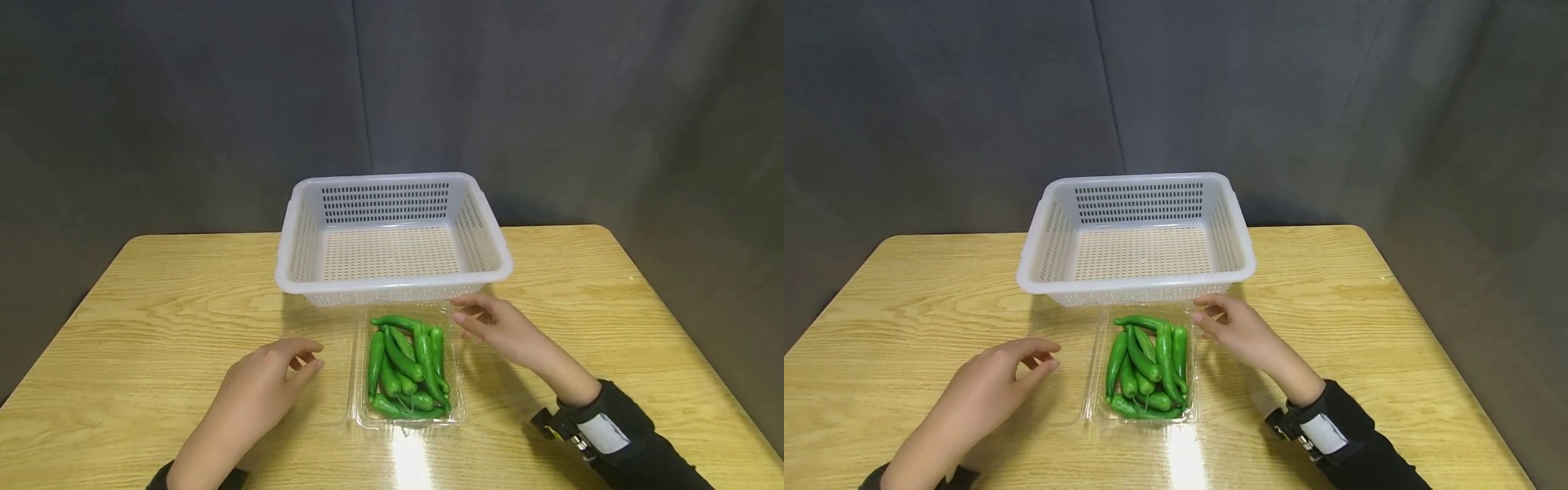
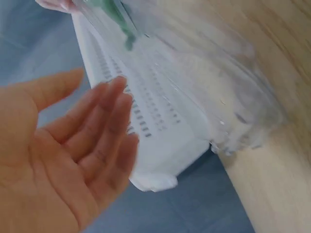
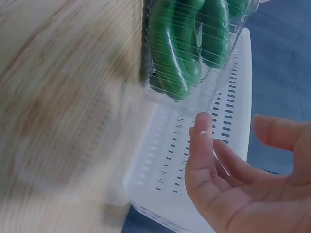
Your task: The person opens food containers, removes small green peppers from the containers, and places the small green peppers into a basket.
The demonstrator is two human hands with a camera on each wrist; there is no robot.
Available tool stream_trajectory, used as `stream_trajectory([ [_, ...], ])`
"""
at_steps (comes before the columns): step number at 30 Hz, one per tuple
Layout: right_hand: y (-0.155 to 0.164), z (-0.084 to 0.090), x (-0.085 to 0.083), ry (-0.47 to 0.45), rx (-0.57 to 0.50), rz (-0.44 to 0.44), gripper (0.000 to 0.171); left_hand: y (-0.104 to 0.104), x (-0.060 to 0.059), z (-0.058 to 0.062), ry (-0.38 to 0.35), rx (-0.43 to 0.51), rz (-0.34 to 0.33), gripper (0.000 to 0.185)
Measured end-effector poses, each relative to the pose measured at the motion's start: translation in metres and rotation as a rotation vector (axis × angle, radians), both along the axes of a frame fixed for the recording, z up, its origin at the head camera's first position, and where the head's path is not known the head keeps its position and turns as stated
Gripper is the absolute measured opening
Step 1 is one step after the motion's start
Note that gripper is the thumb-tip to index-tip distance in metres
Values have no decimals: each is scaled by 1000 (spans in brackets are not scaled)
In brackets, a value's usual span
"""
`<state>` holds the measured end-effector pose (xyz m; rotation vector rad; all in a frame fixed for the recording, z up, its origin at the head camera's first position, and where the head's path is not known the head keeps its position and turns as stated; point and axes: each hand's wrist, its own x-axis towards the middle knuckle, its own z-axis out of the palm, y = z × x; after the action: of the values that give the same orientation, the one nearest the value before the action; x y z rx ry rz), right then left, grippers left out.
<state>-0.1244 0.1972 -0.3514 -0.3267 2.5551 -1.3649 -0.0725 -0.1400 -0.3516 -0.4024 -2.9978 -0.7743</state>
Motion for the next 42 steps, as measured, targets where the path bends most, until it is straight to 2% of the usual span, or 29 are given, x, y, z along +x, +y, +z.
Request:
stream_trajectory([
  [5,-1,6,4,28,41,7,41,7,12,-4,129,-10,-149,19],
  [9,-1,11,7,56,72,27,39,6,17,-6,194,-42,-246,22],
  [16,2,25,10,137,143,96,33,-2,23,-12,166,-85,-352,35],
  [22,-5,32,12,208,161,150,25,-5,24,-11,134,-88,-407,29],
  [28,-22,32,10,276,191,266,21,-7,24,-13,87,-99,-433,21],
  [36,-46,40,9,398,338,381,20,-2,24,-20,131,-87,-477,12],
  [42,-61,43,13,487,461,452,24,2,24,-23,163,-75,-483,12],
])
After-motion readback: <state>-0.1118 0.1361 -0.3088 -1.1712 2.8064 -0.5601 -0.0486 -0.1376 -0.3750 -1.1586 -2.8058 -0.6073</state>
